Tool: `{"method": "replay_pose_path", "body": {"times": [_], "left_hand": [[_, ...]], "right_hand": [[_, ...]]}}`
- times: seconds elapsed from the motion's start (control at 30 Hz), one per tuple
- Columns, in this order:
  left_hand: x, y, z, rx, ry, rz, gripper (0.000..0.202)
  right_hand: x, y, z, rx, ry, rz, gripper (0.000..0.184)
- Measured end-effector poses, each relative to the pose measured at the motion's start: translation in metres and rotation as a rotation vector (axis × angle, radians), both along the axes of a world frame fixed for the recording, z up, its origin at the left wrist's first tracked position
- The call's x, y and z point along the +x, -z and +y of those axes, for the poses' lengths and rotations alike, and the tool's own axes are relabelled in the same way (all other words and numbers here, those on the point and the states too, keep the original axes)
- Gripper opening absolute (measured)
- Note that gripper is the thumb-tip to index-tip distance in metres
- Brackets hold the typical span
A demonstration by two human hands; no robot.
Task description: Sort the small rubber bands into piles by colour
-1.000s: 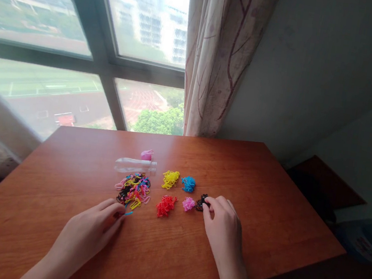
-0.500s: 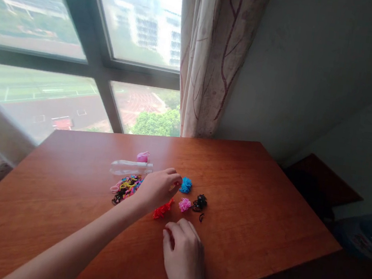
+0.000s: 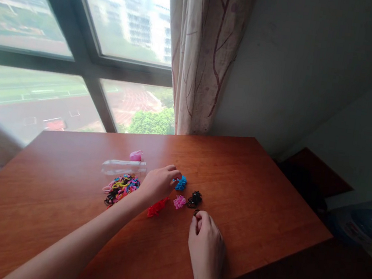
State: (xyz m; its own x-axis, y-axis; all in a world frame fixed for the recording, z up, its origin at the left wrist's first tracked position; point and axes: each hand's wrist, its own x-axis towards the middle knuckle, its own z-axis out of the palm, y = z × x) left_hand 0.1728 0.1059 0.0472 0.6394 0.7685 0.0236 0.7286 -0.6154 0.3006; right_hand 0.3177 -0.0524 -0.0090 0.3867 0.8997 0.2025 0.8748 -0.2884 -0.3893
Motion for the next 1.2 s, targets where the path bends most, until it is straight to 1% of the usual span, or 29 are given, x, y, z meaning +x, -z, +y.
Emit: {"method": "replay_pose_path", "body": {"times": [0.17, 0.3, 0.4, 0.5, 0.57, 0.63, 0.73, 0.8, 0.87, 0.97, 1.07, 1.2], "left_hand": [[-0.007, -0.005, -0.002, 0.012, 0.004, -0.021, 0.020], [-0.027, -0.014, -0.011, 0.022, -0.035, -0.049, 0.020], [-0.055, -0.019, -0.024, 0.023, -0.084, -0.064, 0.020], [-0.096, -0.018, -0.038, 0.003, -0.131, -0.110, 0.020], [-0.125, -0.012, -0.046, -0.012, -0.173, -0.158, 0.019], [-0.151, -0.003, -0.053, 0.007, -0.276, -0.173, 0.018], [-0.175, 0.011, -0.062, -0.001, -0.355, -0.181, 0.019], [-0.181, 0.019, -0.067, -0.027, -0.367, -0.184, 0.019], [-0.181, 0.025, -0.072, -0.057, -0.369, -0.188, 0.020], [-0.178, 0.028, -0.078, -0.096, -0.393, -0.176, 0.022], [-0.177, 0.028, -0.080, -0.133, -0.417, -0.136, 0.021], [-0.174, 0.026, -0.081, -0.171, -0.411, -0.082, 0.017]], "right_hand": [[0.003, 0.000, 0.005, 0.034, -0.030, 0.008, 0.019], [0.006, 0.000, 0.009, 0.033, -0.025, 0.012, 0.021], [0.009, 0.001, 0.012, 0.032, -0.003, 0.015, 0.020], [0.008, 0.000, 0.012, 0.073, 0.016, 0.043, 0.019], [0.002, -0.001, 0.011, 0.114, -0.006, 0.071, 0.019], [-0.012, -0.002, 0.010, 0.147, -0.074, 0.095, 0.019], [-0.045, -0.006, 0.011, 0.164, -0.223, 0.129, 0.021], [-0.073, -0.009, 0.014, 0.145, -0.325, 0.147, 0.020], [-0.099, -0.012, 0.019, 0.103, -0.393, 0.147, 0.018], [-0.130, -0.017, 0.028, 0.012, -0.472, 0.122, 0.013], [-0.148, -0.021, 0.038, -0.045, -0.513, 0.113, 0.011], [-0.159, -0.024, 0.047, -0.079, -0.503, 0.102, 0.008]]}}
